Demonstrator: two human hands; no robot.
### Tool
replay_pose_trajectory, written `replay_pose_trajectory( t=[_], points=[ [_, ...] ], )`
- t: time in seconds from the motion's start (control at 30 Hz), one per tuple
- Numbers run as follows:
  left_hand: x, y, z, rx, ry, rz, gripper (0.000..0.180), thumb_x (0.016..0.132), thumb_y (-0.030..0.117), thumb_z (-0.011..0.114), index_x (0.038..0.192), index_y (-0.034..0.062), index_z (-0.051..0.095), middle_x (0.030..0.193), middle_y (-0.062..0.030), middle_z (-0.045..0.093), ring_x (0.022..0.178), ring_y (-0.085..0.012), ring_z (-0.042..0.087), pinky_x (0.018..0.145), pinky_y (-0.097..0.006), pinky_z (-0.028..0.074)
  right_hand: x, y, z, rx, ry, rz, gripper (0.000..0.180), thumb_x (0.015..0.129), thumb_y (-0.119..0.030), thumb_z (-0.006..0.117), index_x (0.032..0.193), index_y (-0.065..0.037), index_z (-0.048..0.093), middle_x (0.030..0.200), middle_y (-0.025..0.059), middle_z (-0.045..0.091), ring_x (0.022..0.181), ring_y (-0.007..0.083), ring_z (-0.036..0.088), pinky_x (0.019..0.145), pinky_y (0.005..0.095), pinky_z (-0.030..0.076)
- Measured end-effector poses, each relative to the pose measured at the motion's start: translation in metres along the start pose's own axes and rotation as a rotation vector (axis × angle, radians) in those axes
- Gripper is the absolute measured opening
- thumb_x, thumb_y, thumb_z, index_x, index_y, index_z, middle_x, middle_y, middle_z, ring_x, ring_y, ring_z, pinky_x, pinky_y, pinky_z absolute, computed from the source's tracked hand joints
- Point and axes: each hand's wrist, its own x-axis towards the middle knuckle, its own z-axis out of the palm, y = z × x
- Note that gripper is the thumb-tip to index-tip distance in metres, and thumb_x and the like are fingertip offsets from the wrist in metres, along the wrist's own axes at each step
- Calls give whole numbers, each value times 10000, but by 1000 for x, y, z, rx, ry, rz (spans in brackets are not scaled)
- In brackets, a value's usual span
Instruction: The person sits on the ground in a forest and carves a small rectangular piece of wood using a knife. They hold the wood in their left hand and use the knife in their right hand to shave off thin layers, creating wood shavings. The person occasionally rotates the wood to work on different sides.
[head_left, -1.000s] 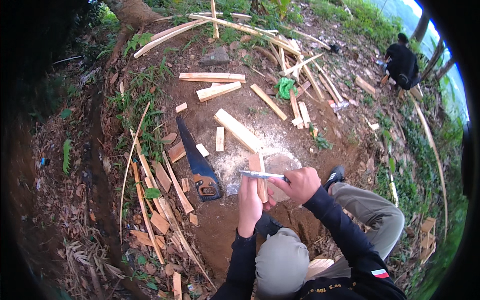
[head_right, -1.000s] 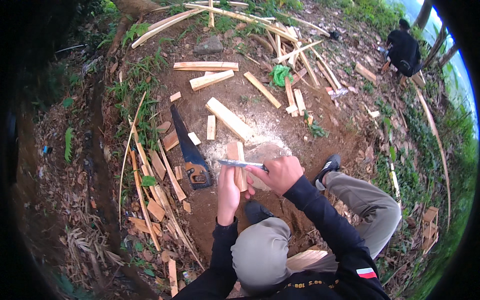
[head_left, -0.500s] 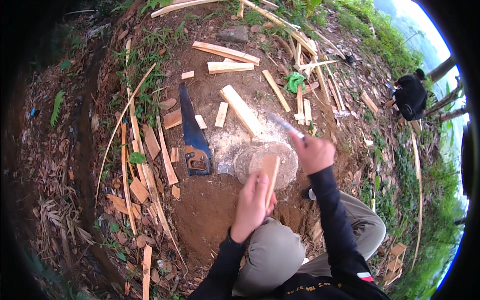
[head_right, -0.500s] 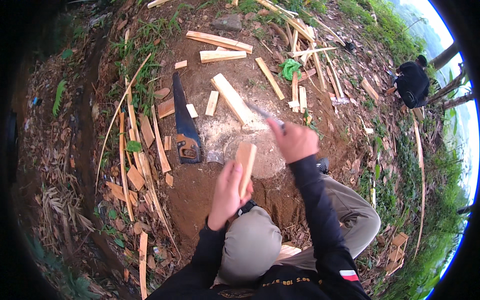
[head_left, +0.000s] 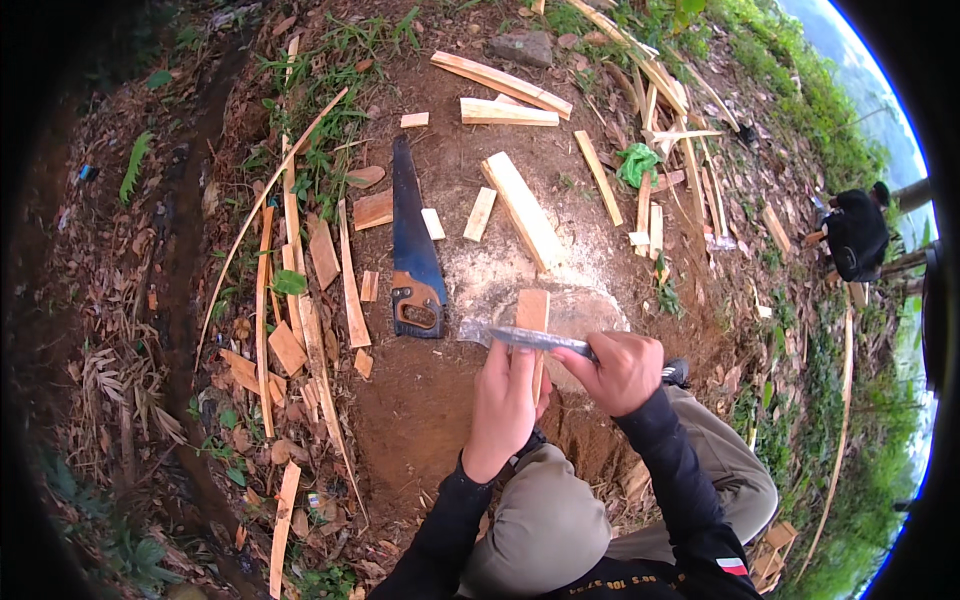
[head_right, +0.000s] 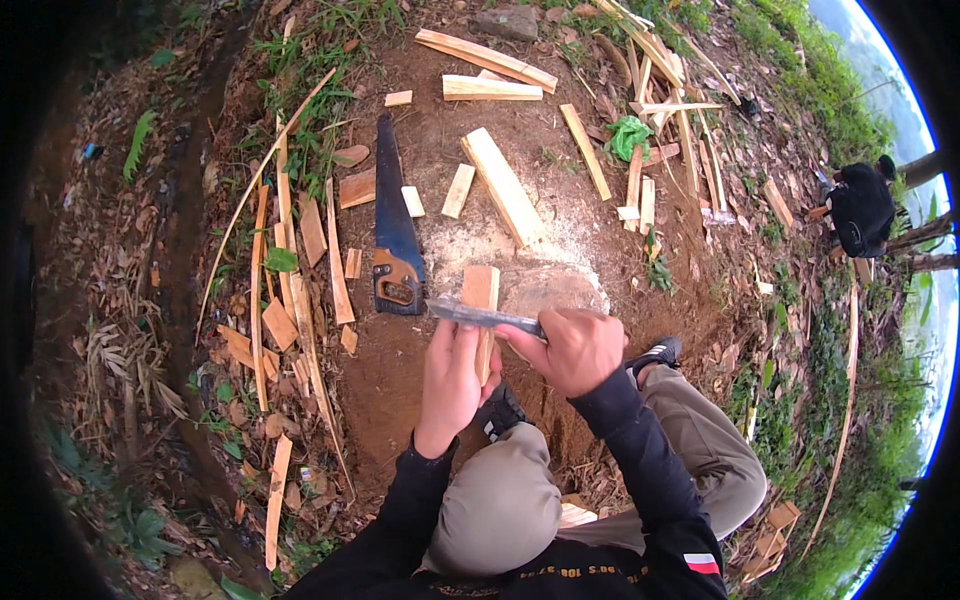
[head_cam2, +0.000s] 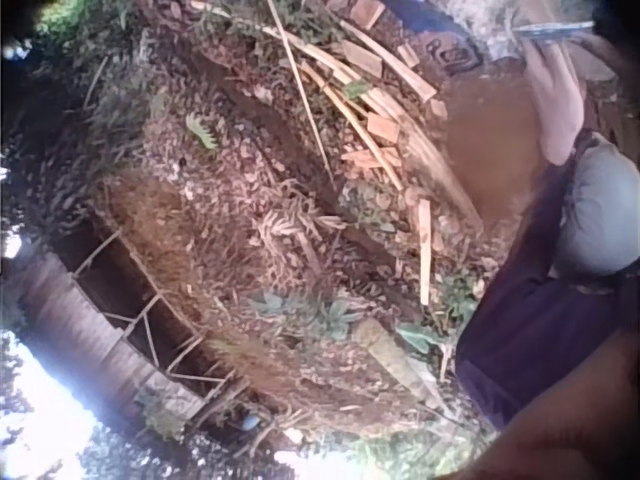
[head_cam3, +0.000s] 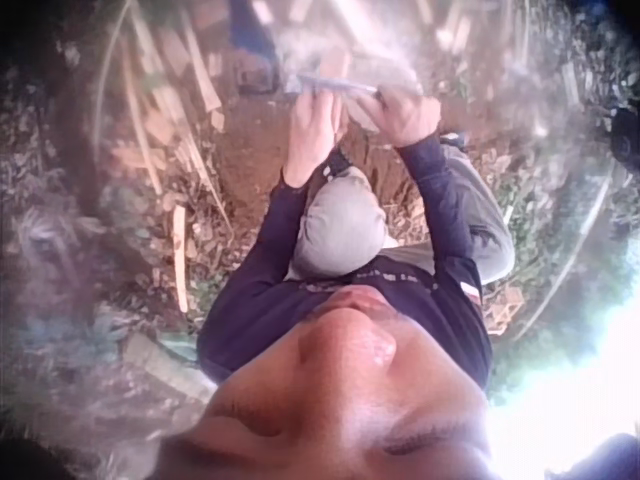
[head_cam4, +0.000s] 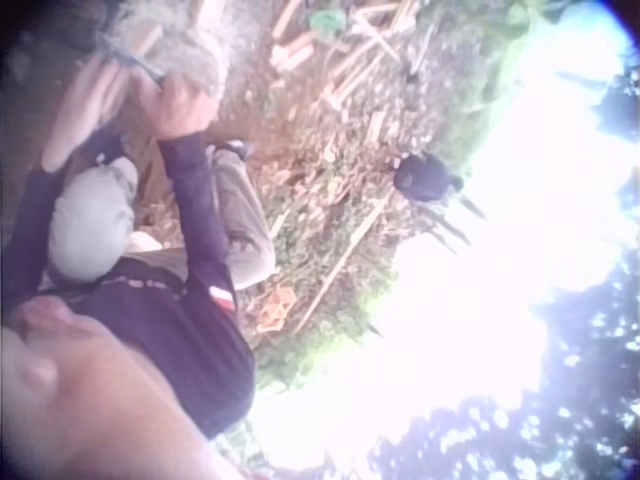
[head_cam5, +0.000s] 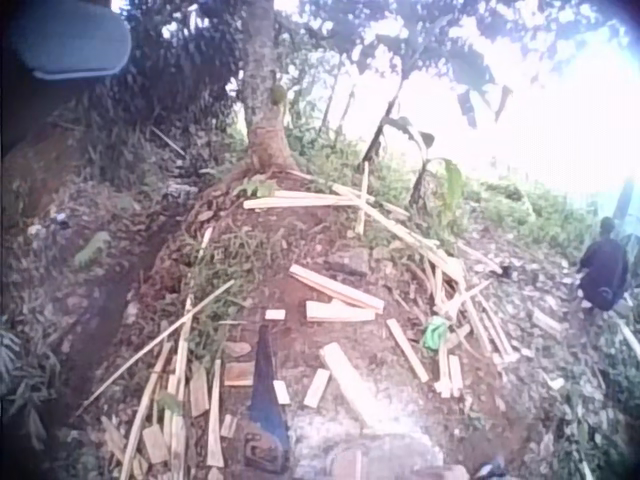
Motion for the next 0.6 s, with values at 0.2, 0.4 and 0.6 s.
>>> replay_pose_trajectory(
  t=[0.2,0.4,0.6],
  points=[
    [-7,22,-3,-21,-45,-130,331,1084,373,373,1077,65,494,645,-43,535,419,-77,462,350,-221,328,6,16,39,-157,215,251,572,892,-530,682,541,-105,528,472,82,518,370,254,514,396,377,409],
    [-21,26,-32,-81,-51,-63,348,1090,408,319,1066,84,445,647,-55,534,404,-98,447,336,-235,307,24,49,-26,201,186,492,602,990,-449,584,627,26,647,514,212,531,433,361,522,461,442,375],
    [-32,42,-45,-14,-74,98,329,1086,365,358,1134,60,472,665,-39,541,413,-100,459,367,-240,352,-9,-54,-12,231,84,15,575,914,-424,690,521,-39,525,464,147,508,397,321,518,422,416,393]
  ],
)
